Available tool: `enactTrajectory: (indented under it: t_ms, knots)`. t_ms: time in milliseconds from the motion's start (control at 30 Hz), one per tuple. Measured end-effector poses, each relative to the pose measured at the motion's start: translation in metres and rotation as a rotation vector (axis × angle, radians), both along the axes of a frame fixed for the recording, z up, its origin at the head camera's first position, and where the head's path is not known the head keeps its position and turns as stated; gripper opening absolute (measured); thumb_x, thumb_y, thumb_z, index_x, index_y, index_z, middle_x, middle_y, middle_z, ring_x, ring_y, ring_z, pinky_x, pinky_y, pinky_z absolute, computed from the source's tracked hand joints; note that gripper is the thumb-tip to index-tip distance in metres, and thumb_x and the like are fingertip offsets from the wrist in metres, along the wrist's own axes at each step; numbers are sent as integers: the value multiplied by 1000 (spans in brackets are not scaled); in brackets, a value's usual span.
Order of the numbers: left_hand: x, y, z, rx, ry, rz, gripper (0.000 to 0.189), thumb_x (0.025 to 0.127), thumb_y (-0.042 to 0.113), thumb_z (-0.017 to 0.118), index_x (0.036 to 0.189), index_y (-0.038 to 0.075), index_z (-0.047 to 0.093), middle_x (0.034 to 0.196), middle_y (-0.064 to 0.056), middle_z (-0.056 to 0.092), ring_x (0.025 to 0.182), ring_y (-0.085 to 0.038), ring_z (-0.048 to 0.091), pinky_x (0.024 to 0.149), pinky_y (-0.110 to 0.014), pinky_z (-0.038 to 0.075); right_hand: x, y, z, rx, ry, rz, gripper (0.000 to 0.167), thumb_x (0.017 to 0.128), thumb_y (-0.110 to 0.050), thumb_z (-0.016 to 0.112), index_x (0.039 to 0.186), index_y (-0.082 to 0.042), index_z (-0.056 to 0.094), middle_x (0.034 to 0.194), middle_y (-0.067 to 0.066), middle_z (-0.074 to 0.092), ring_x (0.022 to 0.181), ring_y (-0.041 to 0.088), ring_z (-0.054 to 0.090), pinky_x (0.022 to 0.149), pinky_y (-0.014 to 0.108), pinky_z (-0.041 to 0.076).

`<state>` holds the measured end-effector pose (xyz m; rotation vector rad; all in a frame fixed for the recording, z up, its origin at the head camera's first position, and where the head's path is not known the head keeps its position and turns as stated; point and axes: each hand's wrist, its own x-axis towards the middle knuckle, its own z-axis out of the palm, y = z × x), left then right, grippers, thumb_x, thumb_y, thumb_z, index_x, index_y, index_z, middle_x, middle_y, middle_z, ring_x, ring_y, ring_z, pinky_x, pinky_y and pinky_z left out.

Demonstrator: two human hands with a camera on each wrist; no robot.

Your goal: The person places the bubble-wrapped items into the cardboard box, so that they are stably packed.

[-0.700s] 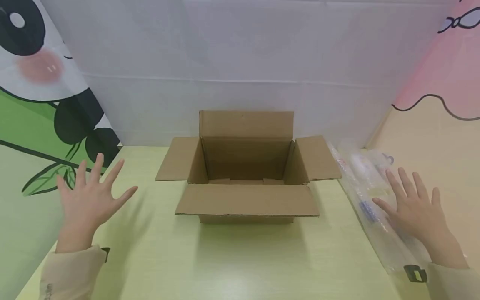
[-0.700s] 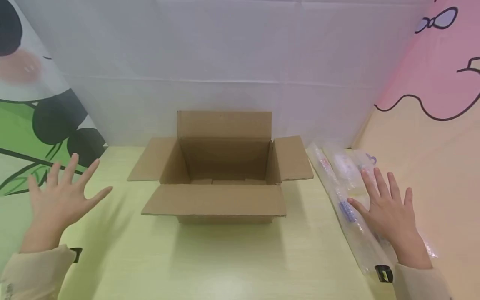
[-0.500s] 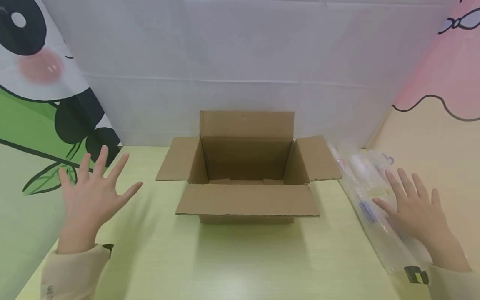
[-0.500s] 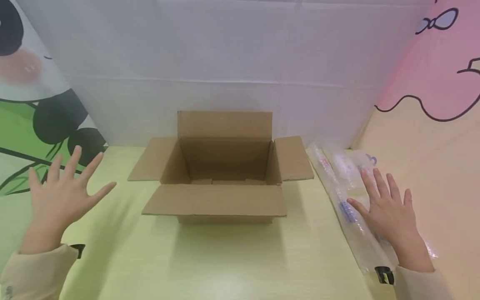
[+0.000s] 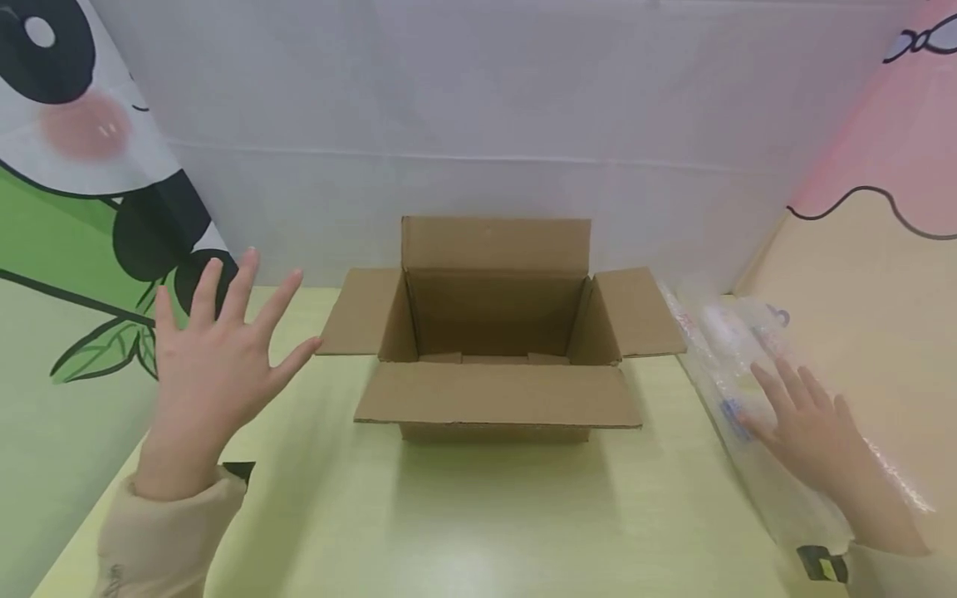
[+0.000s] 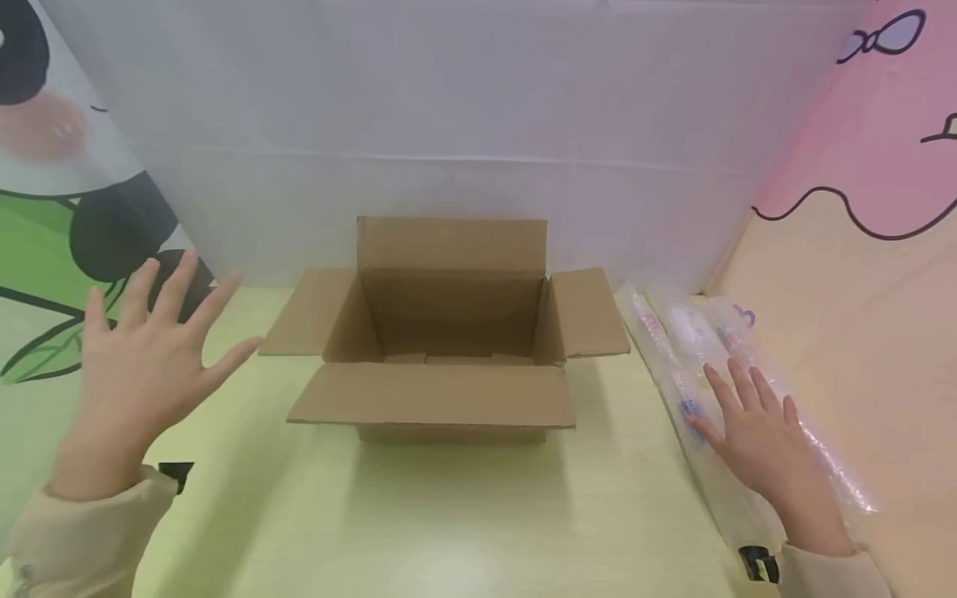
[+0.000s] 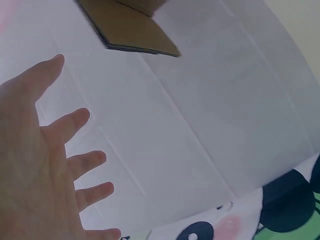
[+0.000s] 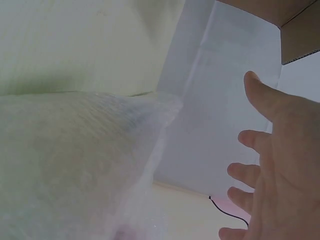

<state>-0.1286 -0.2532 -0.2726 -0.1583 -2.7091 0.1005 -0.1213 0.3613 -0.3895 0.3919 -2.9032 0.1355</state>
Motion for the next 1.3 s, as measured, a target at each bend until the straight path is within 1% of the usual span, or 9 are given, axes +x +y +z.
enactTrajectory:
  t_ms: [167, 300, 433, 633, 833, 967, 1100, 1200, 1300]
  knots:
    - [-4, 21, 8, -5, 21, -65, 74, 86, 58, 58, 151, 35, 31, 161, -12, 22, 146, -40, 19, 111, -72, 13, 2, -4, -6, 2, -33, 17, 72, 99, -39, 51, 151, 1, 23, 150, 37, 23, 132, 61, 26, 95, 80, 25]
    - [-9, 34, 9, -4, 23, -112, 72, 86, 57, 59, 149, 32, 35, 160, -11, 25, 145, -39, 21, 111, -70, 17, 2, -7, -9, 66, -18, 27, 73, 95, -44, 56, 146, 4, 34, 142, 38, 36, 124, 57, 39, 100, 72, 32]
    - [-14, 48, 8, 5, -22, -155, 70, 88, 56, 58, 149, 29, 37, 160, -11, 25, 145, -40, 23, 111, -68, 21, 2, -9, -15, 83, -49, 16, 72, 91, -42, 62, 142, 5, 40, 135, 38, 45, 117, 57, 47, 97, 71, 36]
    - [-26, 65, 1, 68, -143, -277, 75, 90, 57, 56, 152, 23, 32, 159, -17, 25, 144, -41, 25, 116, -59, 24, 7, -11, -22, -34, -175, -32, 77, 90, -33, 66, 142, 13, 32, 124, 45, 46, 107, 62, 49, 88, 71, 42]
    - [-37, 72, -11, 90, -178, -357, 86, 86, 61, 61, 152, 14, 33, 156, -19, 29, 142, -40, 30, 117, -53, 27, 10, -10, -24, -77, -203, -55, 79, 86, -28, 71, 139, 17, 33, 110, 47, 52, 93, 59, 56, 77, 64, 50]
    - [-40, 72, -18, 104, -223, -376, 92, 82, 65, 62, 152, 14, 32, 158, -17, 27, 142, -39, 30, 114, -55, 31, 9, -7, -26, -74, -207, -70, 77, 84, -25, 72, 137, 17, 35, 100, 45, 56, 83, 53, 60, 72, 61, 52]
    - [-41, 71, -25, 112, -280, -368, 96, 80, 69, 62, 154, 17, 29, 160, -16, 22, 142, -40, 29, 107, -60, 37, 10, -4, -32, -61, -188, -60, 71, 83, -22, 72, 133, 16, 39, 97, 44, 58, 83, 54, 61, 74, 62, 51]
    - [-39, 70, -29, 124, -307, -359, 101, 77, 71, 62, 154, 17, 27, 162, -15, 18, 143, -40, 26, 109, -61, 34, 11, -2, -36, -66, -183, -65, 69, 83, -22, 72, 132, 14, 41, 100, 44, 58, 87, 57, 60, 76, 63, 50]
    - [-35, 70, -33, 126, -300, -362, 104, 76, 72, 63, 154, 13, 27, 162, -16, 17, 144, -41, 24, 112, -60, 30, 12, -2, -37, -75, -183, -75, 68, 83, -22, 71, 132, 14, 41, 104, 43, 58, 90, 58, 59, 77, 63, 49]
